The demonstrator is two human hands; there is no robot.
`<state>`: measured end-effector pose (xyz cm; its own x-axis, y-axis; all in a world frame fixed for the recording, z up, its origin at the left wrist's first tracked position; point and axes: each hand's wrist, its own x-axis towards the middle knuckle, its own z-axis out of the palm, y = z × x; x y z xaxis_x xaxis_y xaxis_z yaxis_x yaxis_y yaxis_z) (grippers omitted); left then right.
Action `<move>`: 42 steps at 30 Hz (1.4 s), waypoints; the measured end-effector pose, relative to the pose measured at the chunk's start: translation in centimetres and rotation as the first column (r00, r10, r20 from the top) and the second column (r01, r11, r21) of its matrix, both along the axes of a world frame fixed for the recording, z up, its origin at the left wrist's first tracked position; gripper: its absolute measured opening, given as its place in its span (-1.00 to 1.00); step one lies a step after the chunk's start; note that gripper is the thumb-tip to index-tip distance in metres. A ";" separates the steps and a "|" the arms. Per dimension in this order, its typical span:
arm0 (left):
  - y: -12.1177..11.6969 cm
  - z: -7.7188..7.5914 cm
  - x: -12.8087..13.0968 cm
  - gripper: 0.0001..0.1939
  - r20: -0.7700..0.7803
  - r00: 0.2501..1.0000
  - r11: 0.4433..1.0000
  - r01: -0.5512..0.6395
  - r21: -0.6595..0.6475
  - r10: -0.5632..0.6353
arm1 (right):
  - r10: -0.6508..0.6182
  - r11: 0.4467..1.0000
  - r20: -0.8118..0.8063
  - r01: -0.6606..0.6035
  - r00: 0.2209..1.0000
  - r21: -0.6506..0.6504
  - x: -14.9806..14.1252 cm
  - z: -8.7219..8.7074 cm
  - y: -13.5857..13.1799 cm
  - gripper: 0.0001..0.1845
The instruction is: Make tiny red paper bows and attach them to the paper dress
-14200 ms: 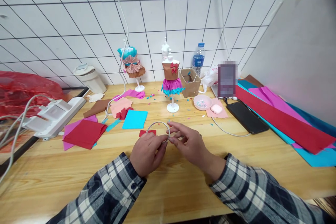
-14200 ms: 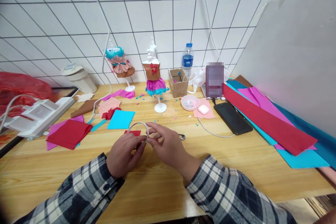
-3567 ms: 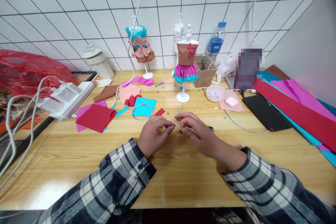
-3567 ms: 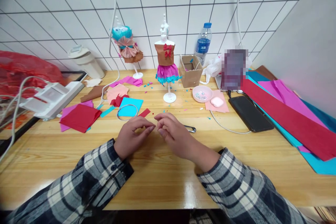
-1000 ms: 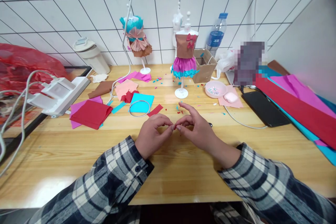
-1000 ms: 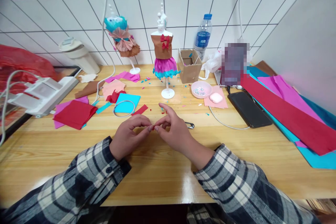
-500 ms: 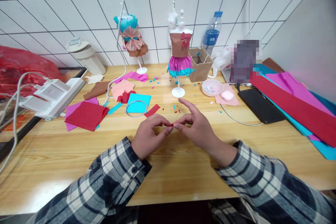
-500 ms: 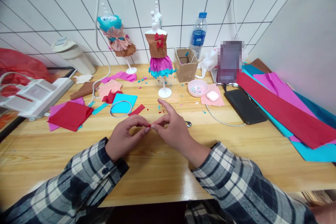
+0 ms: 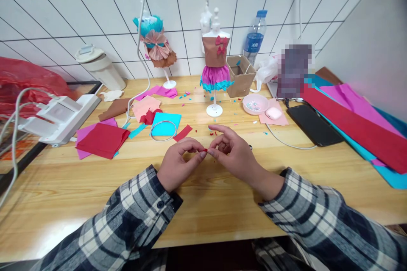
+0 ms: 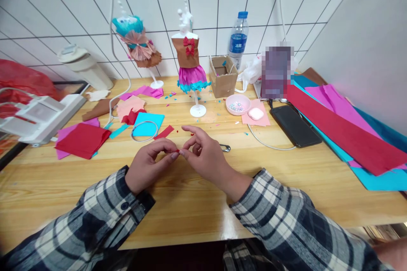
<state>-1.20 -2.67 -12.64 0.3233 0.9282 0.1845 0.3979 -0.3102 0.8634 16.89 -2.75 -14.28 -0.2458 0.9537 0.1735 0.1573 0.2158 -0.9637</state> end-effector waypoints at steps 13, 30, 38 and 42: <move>0.2 -0.2 -0.2 -0.86 -0.033 0.999 0.997 0.012 0.082 -0.009 | 0.010 0.998 -0.015 -0.011 1.000 -0.060 0.0 0.4 -0.1 -0.37; 0.3 -0.1 -0.3 -0.83 0.026 0.999 0.995 0.045 0.090 -0.047 | 0.013 0.999 -0.057 -0.015 0.998 -0.033 -0.2 0.7 -0.6 -0.37; 0.5 -0.7 -0.6 -0.84 0.084 0.996 0.995 0.028 0.098 -0.037 | 0.020 0.997 -0.086 -0.026 0.996 -0.076 -0.2 1.3 -0.6 -0.37; 0.6 -0.8 -0.7 -0.88 0.082 0.995 0.993 0.041 0.113 -0.050 | 0.016 0.998 -0.083 -0.022 0.996 -0.067 -0.2 1.3 -0.6 -0.37</move>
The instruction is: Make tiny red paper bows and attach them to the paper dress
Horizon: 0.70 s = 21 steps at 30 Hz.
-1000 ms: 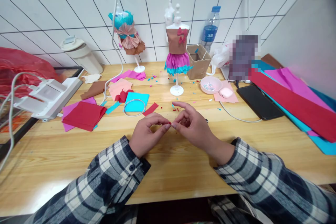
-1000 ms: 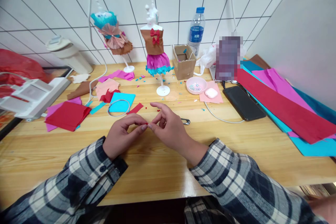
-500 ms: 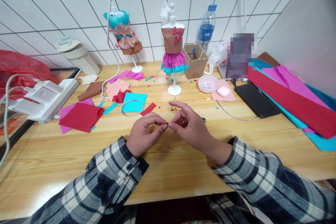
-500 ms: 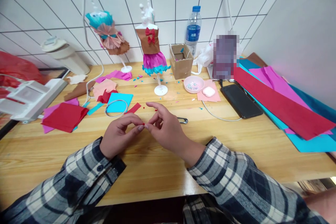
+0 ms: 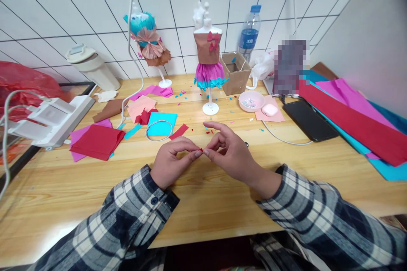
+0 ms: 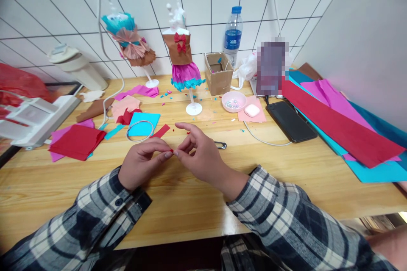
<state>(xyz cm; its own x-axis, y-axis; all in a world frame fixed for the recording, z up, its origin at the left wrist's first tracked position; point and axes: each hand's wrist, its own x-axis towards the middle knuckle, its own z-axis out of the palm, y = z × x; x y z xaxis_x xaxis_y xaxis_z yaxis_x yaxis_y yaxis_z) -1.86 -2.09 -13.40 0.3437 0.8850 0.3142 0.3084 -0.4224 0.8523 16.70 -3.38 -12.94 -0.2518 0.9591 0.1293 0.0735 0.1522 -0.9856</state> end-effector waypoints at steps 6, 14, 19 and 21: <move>-0.2 0.4 0.2 -0.86 -0.046 0.999 1.000 -0.006 -0.011 0.005 | -0.052 0.998 0.044 0.050 0.998 0.035 -0.1 -0.2 -0.3 -0.35; -0.4 0.5 0.2 -0.91 -0.032 0.999 1.000 0.009 -0.018 -0.009 | 0.019 1.000 0.041 -0.019 0.999 0.010 0.5 -0.6 0.0 -0.22; -0.2 0.3 -0.2 -0.92 -0.014 1.000 0.999 -0.003 -0.036 0.003 | 0.064 0.998 -0.014 -0.064 0.998 0.003 0.7 -0.5 0.2 -0.27; -0.2 0.4 -0.1 -0.91 -0.025 1.000 0.999 -0.009 -0.035 0.008 | 0.044 0.999 0.007 -0.044 0.999 -0.002 0.6 -0.4 0.1 -0.26</move>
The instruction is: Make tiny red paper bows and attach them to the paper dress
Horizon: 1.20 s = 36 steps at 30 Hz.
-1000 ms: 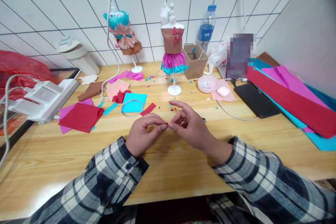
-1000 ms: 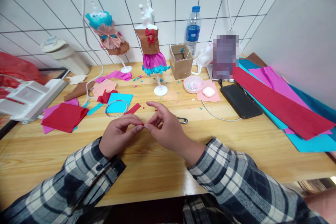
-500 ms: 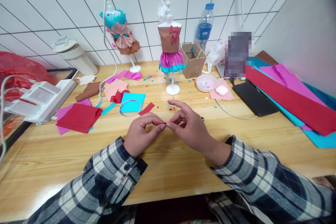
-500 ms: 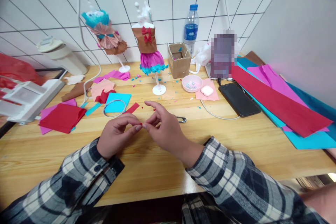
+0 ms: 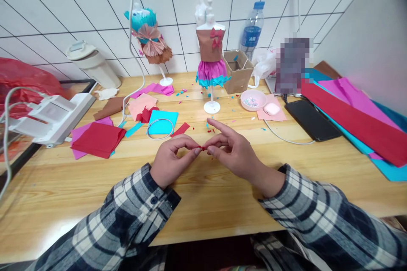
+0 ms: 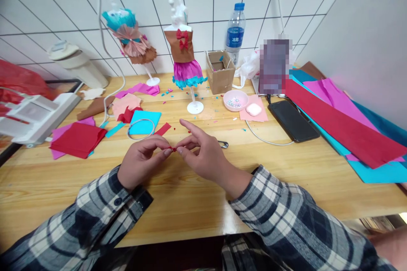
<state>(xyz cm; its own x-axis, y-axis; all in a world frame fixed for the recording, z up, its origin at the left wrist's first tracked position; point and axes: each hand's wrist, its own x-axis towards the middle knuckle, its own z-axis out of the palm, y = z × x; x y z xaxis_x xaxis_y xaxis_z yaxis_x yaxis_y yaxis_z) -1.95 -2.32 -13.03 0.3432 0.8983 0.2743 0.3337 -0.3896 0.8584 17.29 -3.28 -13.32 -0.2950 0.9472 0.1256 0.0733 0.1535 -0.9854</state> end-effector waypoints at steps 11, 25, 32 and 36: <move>-0.3 0.4 0.5 -0.88 -0.086 0.996 0.997 0.027 0.073 -0.021 | -0.067 0.998 0.099 0.066 0.993 0.013 -0.3 0.0 -0.2 -0.28; -0.3 0.0 0.3 -0.84 0.114 0.994 0.951 0.031 -0.308 0.004 | 0.053 0.901 -0.257 -0.157 0.965 -0.404 0.1 0.1 0.8 -0.52; -0.3 -0.1 0.3 -0.82 0.177 0.981 0.905 0.008 -0.426 0.074 | 0.005 1.000 0.005 -0.005 1.000 -0.013 0.4 -0.2 0.4 -0.48; -0.5 -0.2 0.3 -0.82 0.278 0.955 0.847 0.059 -0.528 0.107 | -0.084 0.898 0.162 0.005 0.983 0.440 0.7 -0.1 0.0 -0.36</move>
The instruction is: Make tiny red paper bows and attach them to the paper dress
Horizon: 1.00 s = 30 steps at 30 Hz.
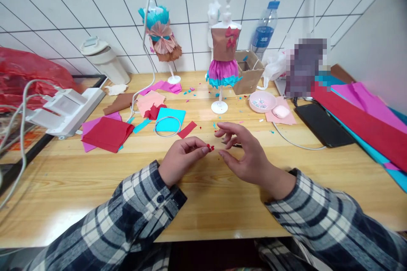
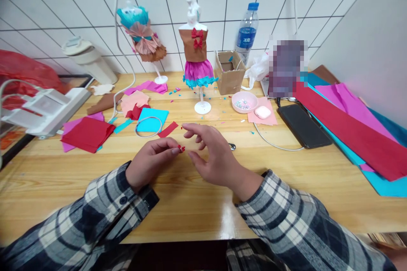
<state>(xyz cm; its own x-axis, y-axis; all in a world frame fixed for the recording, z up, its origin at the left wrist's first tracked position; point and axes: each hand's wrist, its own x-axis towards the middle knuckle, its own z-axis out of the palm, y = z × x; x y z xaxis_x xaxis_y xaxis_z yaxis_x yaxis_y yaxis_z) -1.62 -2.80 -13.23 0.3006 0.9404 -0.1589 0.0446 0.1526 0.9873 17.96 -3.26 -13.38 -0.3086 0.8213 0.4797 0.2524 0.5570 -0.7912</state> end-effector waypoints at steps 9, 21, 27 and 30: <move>0.1 -0.5 -0.2 -0.80 0.100 0.990 0.986 0.109 -0.124 -0.096 | -0.019 0.905 0.171 -0.055 0.985 0.421 0.1 0.0 0.3 -0.40; 0.1 0.0 -0.4 -0.74 0.081 0.987 0.987 0.146 -0.062 -0.141 | 0.053 0.990 -0.067 -0.062 0.996 -0.124 -0.5 -0.6 0.3 -0.65; 0.1 0.3 0.1 -0.74 -0.092 0.994 0.996 0.069 0.053 -0.064 | -0.100 0.730 -0.379 -0.191 0.920 -0.656 -1.3 -0.3 0.5 -0.67; 0.0 0.3 0.6 -0.76 -0.109 0.992 0.998 0.059 0.029 -0.056 | -0.158 0.627 -0.416 -0.235 0.895 -0.743 -1.7 -0.3 0.3 -0.59</move>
